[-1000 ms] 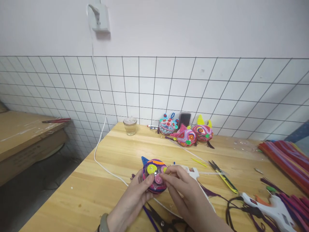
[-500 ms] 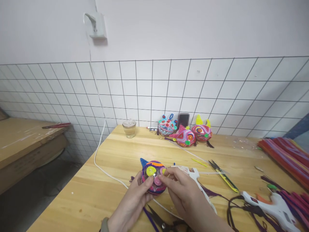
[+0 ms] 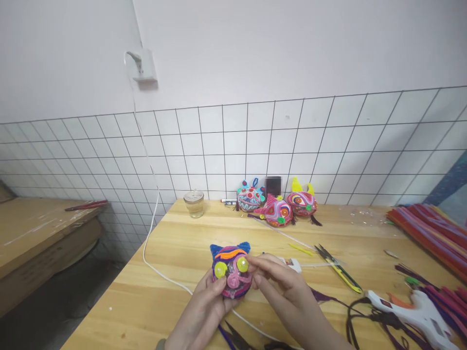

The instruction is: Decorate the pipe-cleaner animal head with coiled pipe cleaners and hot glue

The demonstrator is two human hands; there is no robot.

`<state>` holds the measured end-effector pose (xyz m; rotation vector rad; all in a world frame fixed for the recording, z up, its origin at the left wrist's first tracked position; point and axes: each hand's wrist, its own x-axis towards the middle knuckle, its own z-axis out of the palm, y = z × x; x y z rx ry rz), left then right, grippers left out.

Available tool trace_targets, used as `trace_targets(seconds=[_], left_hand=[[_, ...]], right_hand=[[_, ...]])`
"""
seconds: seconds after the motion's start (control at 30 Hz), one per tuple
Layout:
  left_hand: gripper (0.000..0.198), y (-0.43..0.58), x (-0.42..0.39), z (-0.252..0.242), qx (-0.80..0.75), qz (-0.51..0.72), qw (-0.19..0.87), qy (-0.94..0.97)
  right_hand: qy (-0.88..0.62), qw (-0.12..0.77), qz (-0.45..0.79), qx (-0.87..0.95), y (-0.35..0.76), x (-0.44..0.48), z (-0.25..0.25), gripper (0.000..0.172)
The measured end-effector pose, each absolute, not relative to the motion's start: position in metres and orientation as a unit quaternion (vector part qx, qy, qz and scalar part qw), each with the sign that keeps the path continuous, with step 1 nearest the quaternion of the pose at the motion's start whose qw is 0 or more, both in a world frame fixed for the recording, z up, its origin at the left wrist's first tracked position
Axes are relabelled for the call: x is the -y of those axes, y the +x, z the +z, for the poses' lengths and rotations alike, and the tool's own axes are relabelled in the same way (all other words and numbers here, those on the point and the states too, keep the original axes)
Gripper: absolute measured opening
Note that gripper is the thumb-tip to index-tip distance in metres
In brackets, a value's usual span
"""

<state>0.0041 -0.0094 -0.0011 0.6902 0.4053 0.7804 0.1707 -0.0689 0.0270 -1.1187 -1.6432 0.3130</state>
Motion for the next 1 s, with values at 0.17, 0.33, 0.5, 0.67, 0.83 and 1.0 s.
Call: trace_targets(seconds=[0.17, 0.33, 0.5, 0.67, 0.83, 1.0], left_hand=[[0.025, 0.005, 0.011, 0.000, -0.189, 0.387, 0.841, 0.328], [0.027, 0.006, 0.012, -0.002, -0.186, 0.398, 0.834, 0.334], [0.038, 0.005, 0.010, -0.005, -0.179, 0.386, 0.841, 0.334], [0.037, 0.002, 0.007, -0.012, -0.128, 0.377, 0.857, 0.327], [0.035, -0.004, 0.005, -0.019, -0.100, 0.340, 0.880, 0.316], [0.027, -0.009, 0.005, -0.021, -0.097, 0.330, 0.883, 0.319]], right_hand=[[-0.452, 0.451, 0.020, 0.769, 0.165, 0.073, 0.028, 0.040], [-0.453, 0.372, -0.162, 0.794, 0.161, 0.067, 0.013, 0.041], [-0.452, 0.392, -0.098, 0.795, 0.160, 0.068, 0.018, 0.039], [-0.454, 0.487, 0.131, 0.734, 0.164, 0.075, 0.030, 0.043], [-0.497, 0.564, 0.263, 0.605, 0.168, 0.073, 0.028, 0.030], [-0.504, 0.597, 0.357, 0.512, 0.167, 0.074, 0.039, 0.020]])
